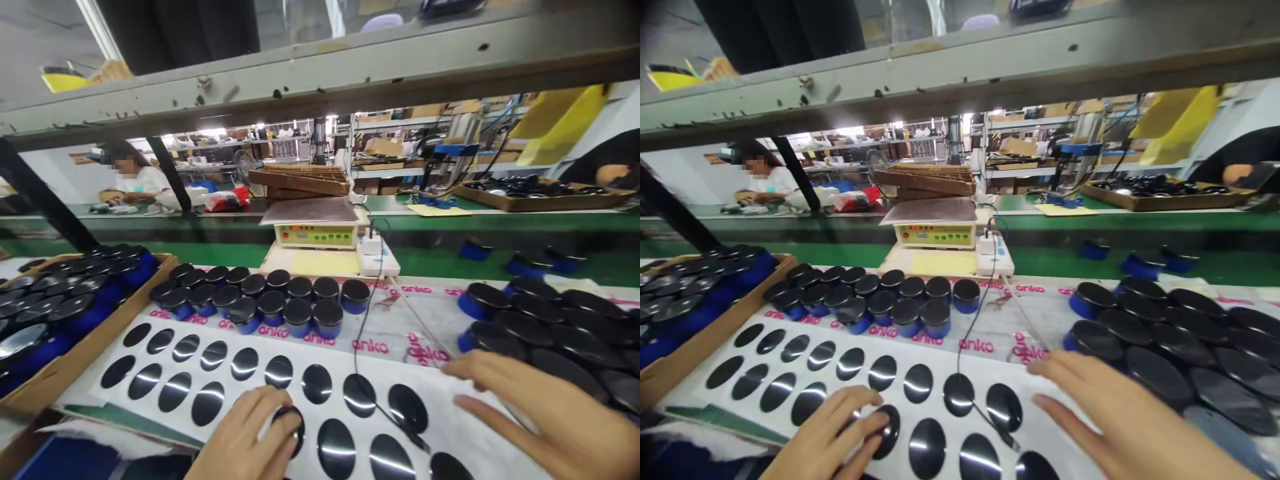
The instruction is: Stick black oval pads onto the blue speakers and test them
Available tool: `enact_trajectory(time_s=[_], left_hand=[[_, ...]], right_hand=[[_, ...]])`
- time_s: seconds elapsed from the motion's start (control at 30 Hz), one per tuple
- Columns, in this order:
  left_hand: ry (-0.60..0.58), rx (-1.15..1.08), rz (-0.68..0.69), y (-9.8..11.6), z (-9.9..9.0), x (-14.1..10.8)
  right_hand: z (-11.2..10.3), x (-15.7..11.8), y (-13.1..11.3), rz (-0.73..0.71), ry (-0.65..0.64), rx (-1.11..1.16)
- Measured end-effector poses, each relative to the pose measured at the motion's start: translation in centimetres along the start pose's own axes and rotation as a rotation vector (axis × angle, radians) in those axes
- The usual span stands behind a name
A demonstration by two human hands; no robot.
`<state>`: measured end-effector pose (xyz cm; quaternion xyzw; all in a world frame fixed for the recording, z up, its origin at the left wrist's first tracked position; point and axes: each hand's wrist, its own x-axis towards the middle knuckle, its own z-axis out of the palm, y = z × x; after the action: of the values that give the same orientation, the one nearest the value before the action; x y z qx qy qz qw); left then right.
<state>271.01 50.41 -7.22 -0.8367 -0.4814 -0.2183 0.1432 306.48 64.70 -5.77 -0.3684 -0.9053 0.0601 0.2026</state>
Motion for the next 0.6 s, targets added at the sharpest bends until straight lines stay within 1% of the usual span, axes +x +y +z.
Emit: enact_trajectory(time_s=[0.07, 0.1, 0.13, 0.17, 0.2, 0.23, 0.27, 0.33, 0.4, 0.43, 0.47, 0.5, 0.53, 0.57, 0.6], left_hand=[[-0.016, 0.033, -0.188, -1.7, 0.7, -1.8], [-0.046, 0.060, -0.236, -2.4, 1.4, -2.4], [-0.076, 0.102, -0.262, -3.0, 2.2, -2.8], [-0.104, 0.154, -0.266, -3.5, 3.0, -3.1], [-0.131, 0.205, -0.257, -4.0, 3.8, -3.3], [-0.153, 0.250, -0.248, -4.5, 4.4, -3.5], [-0.166, 0.286, -0.241, -5.0, 4.9, -3.7], [-0.172, 0.322, -0.232, -6.1, 5.4, -4.5], [-0.173, 0.329, -0.222, -7.1, 5.4, -5.5], [-0.167, 0.334, -0.224, -7.5, 5.3, -6.0], [-0.162, 0.340, -0.229, -7.8, 5.2, -6.3], [-0.156, 0.351, -0.239, -7.9, 5.1, -6.5], [-0.141, 0.366, -0.252, -7.7, 5.1, -6.5], [-0.119, 0.377, -0.262, -7.3, 5.1, -6.1], [-0.097, 0.375, -0.261, -6.6, 5.1, -5.5]], right_hand=[[2.3, 3.1, -5.2, -0.076, -0.260, 0.149], [3.3, 4.4, -7.4, -0.120, -0.352, 0.197], [4.3, 5.6, -9.3, -0.157, -0.408, 0.213], [5.3, 6.4, -10.5, -0.183, -0.430, 0.197], [6.2, 7.0, -11.1, -0.203, -0.421, 0.152], [6.9, 7.3, -10.9, -0.205, -0.387, 0.085], [7.5, 7.2, -10.0, -0.191, -0.337, 0.007], [8.1, 6.2, -6.5, -0.128, -0.227, -0.135], [7.5, 4.1, -2.2, -0.032, -0.136, -0.225], [6.9, 2.8, -0.3, 0.021, -0.095, -0.260], [6.1, 1.6, 0.9, 0.080, -0.044, -0.306], [5.4, 0.5, 1.5, 0.122, -0.013, -0.336], [4.7, -0.4, 1.2, 0.145, 0.002, -0.332], [4.1, -1.1, 0.2, 0.156, -0.017, -0.289], [3.8, -1.4, -1.5, 0.152, -0.076, -0.195]])
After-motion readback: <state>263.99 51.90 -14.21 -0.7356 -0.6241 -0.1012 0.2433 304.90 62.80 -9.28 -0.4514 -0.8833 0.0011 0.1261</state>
